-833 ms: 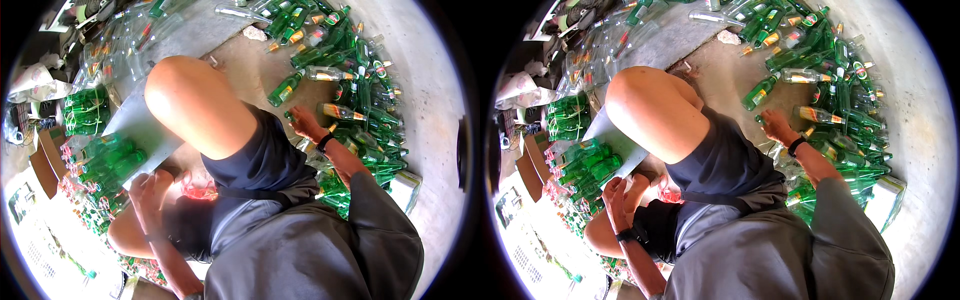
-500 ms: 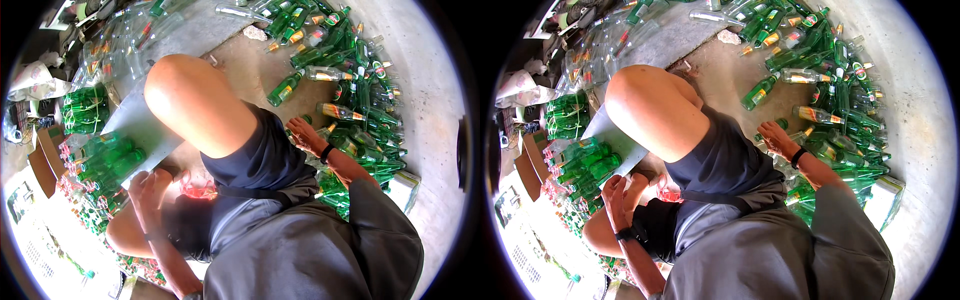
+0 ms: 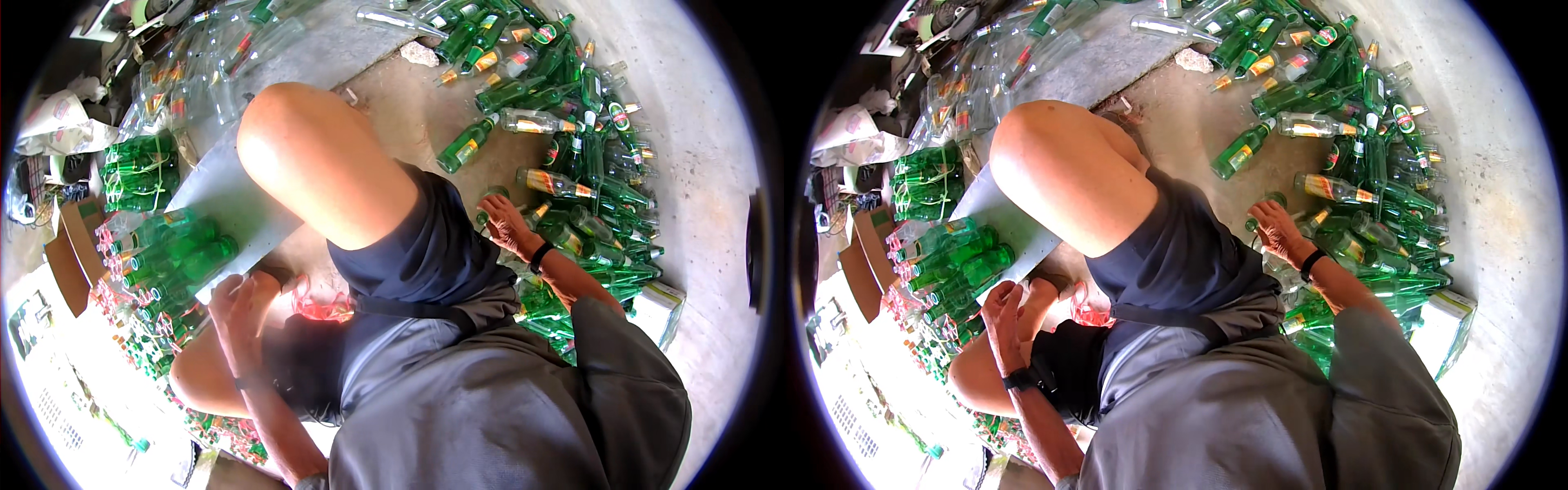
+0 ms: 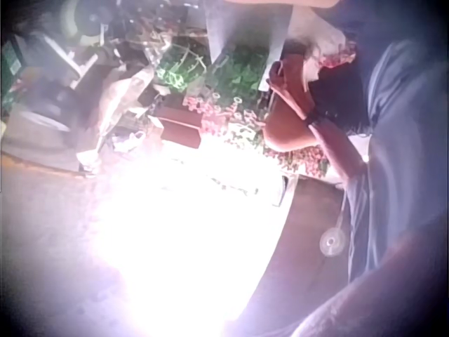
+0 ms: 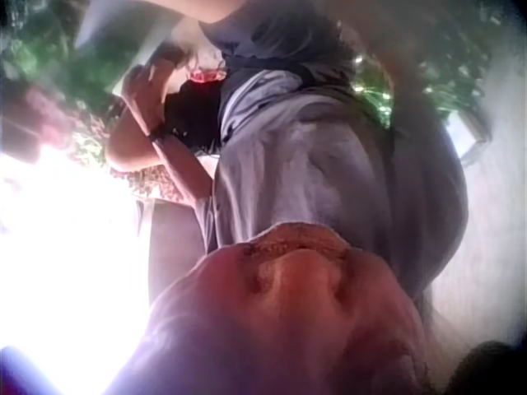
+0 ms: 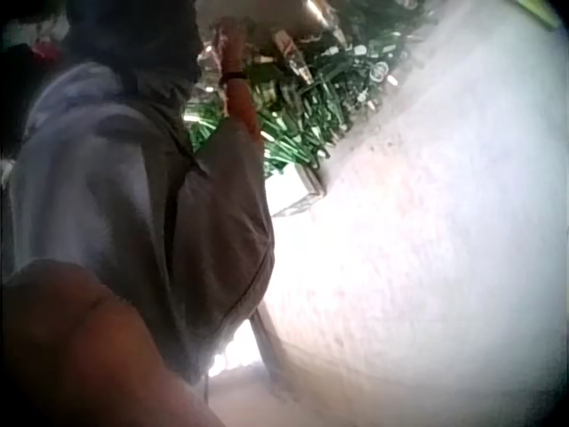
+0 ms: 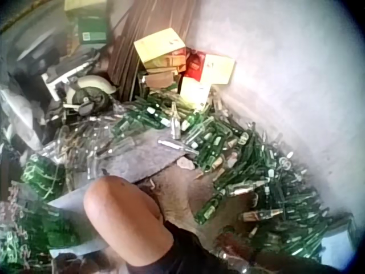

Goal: Organizing and bundling empty glass bottles for recycling.

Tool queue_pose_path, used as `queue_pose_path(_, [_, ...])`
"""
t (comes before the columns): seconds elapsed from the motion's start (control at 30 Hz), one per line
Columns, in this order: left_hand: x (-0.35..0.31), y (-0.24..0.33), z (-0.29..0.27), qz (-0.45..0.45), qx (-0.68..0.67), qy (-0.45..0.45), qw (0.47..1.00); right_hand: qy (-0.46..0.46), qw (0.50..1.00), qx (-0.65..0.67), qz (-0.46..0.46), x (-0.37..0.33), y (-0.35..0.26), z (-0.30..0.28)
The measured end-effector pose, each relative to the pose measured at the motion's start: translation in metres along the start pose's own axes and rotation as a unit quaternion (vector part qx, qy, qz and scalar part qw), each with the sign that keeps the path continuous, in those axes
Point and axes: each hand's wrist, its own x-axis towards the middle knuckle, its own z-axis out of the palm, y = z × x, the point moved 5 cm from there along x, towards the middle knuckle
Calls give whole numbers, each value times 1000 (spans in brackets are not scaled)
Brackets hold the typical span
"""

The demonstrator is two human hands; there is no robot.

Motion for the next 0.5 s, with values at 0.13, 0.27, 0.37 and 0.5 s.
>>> queue_pose_path(0.13, [0, -4, -4, -202, -97, -14, 974, 28, 998, 35, 40, 3, 8, -9])
queue_pose_path(0.27, [4, 3, -4, -139, -67, -2, 988, 17, 995, 54, 83, -1, 19, -10])
queue_pose_path(0.37, [0, 15, -1, -106, -54, -4, 993, 27, 993, 63, 98, -5, 26, -11])
queue_pose_path(0.5, [-4, 20, -5, -42, -21, 0, 999, 75, 979, 113, 149, -5, 31, -22])
